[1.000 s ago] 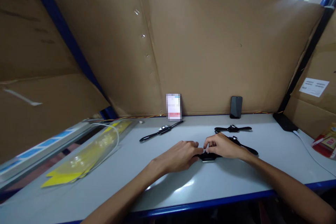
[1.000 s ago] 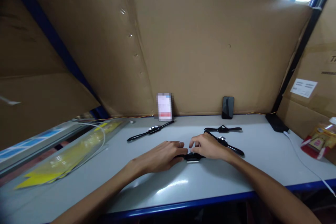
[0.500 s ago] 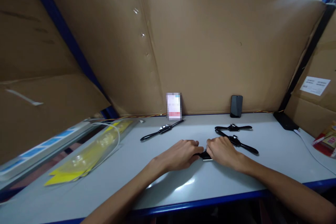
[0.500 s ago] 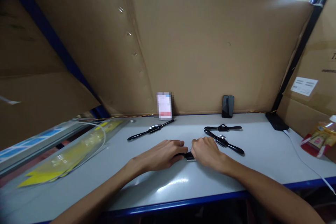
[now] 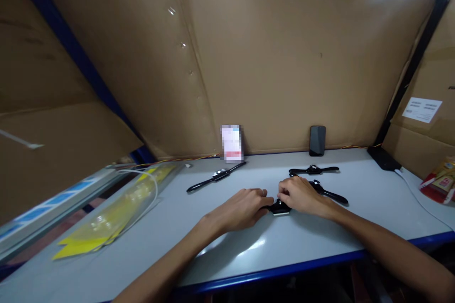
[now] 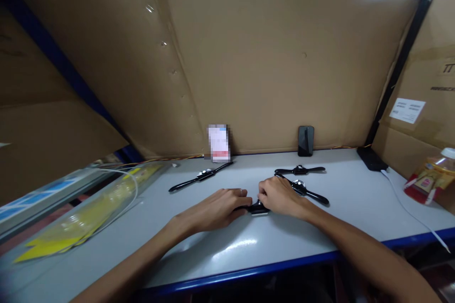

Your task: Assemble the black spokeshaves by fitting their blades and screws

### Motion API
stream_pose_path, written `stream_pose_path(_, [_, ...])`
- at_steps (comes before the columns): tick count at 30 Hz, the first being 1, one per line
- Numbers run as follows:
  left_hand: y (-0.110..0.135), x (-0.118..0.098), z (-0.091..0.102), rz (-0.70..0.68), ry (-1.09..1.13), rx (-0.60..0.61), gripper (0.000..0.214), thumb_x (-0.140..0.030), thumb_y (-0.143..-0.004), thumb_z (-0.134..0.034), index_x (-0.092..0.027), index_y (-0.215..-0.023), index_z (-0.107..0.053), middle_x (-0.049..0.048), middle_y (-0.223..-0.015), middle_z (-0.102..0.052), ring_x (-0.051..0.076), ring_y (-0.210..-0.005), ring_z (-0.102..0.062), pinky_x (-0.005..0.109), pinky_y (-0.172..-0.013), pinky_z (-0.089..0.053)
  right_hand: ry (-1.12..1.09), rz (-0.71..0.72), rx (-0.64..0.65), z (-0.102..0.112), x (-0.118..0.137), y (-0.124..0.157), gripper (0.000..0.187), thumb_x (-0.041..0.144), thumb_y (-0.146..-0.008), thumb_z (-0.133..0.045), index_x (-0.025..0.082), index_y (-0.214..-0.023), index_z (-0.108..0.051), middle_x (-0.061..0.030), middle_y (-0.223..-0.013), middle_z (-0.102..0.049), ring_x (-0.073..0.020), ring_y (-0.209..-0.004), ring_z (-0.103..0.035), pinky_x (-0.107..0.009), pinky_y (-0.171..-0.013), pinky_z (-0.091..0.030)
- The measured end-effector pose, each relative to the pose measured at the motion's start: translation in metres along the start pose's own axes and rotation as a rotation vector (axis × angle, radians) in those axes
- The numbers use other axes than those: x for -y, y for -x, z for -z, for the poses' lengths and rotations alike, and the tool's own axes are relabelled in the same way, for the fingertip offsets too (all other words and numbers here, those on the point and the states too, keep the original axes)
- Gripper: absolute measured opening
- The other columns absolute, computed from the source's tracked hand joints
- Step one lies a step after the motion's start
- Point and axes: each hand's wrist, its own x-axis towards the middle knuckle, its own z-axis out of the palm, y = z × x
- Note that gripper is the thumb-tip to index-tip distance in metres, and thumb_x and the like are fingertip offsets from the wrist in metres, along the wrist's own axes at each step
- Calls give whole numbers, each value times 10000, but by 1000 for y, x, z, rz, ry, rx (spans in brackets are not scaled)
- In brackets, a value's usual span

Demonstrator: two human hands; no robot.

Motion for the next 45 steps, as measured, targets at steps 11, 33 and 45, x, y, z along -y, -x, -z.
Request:
stream_pose_path(11, [-1,3,-1,-12,31,-24,233,-141,-945,-573,-237,-1129,-679,57,-963,-676,205,-799,-645,296,-652,-392,-179,209,99,4,-8,1,334,218,-953,-548,143,-653,-675,29,-626,-546,-95,-583,-374,-251,-596,-222])
stream_pose_path(33, [-3,8,-4,1,15,-55,119,-181,-934,-587,-202,-1042,-631,67,-934,-690,221,-783,-645,314,-626,-371,-17,144,69,30,-14,5,217,197,-885,-562,188,-980,-757,-41,-857,-697,-170,-773,-579,-265,-709,-355])
stream_pose_path(45, [-1,5,-1,-1,64,-28,326,-153,-931,-559,-226,-1240,-633,80,-1043,-708,237,-906,-674,322,-717,-442,102,182,294,32,-11,14,153,157,-821,-600,191,-941,-690,-78,-995,-683,-222,-876,-616,-289,-663,-324])
